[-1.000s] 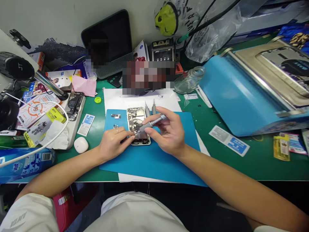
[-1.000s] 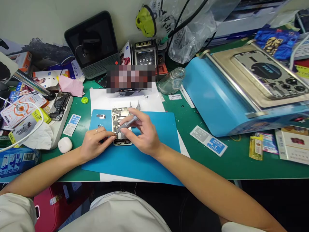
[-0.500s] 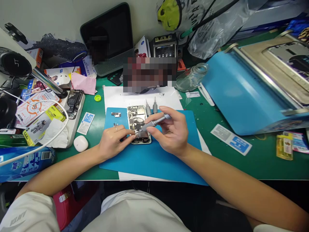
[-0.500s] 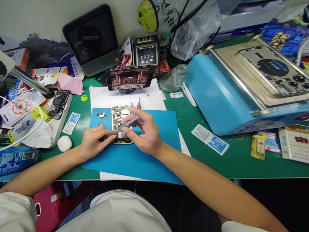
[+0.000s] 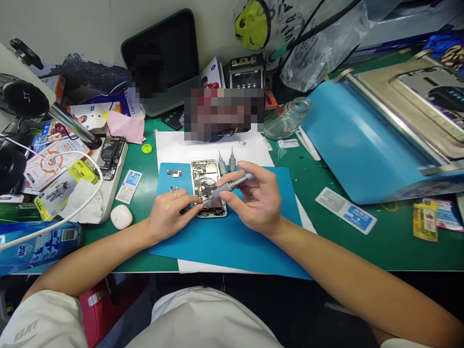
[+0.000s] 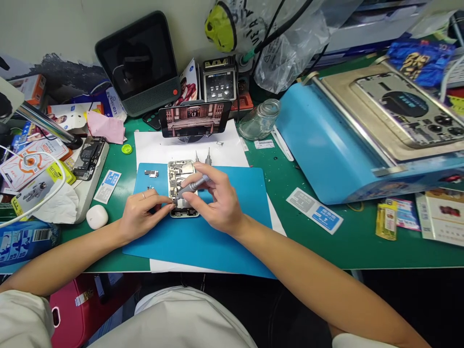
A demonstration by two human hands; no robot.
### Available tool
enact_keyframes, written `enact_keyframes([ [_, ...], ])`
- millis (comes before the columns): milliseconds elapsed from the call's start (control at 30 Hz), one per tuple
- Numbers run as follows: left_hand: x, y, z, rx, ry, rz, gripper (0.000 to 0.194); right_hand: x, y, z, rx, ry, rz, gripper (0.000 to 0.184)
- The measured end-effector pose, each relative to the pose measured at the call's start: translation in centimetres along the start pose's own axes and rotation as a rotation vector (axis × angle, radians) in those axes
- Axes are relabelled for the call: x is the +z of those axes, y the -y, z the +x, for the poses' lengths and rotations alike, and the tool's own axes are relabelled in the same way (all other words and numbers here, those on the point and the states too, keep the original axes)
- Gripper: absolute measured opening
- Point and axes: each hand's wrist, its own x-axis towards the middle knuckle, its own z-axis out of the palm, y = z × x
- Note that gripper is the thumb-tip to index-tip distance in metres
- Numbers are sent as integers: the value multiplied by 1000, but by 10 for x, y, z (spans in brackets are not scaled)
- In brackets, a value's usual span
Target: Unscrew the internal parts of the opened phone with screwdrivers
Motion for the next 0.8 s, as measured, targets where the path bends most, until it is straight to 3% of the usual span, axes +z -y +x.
enact_keyframes([
  [800,-2,-2,2,-48,28,-25,14,0,-1,-1,-19,-24,11,61],
])
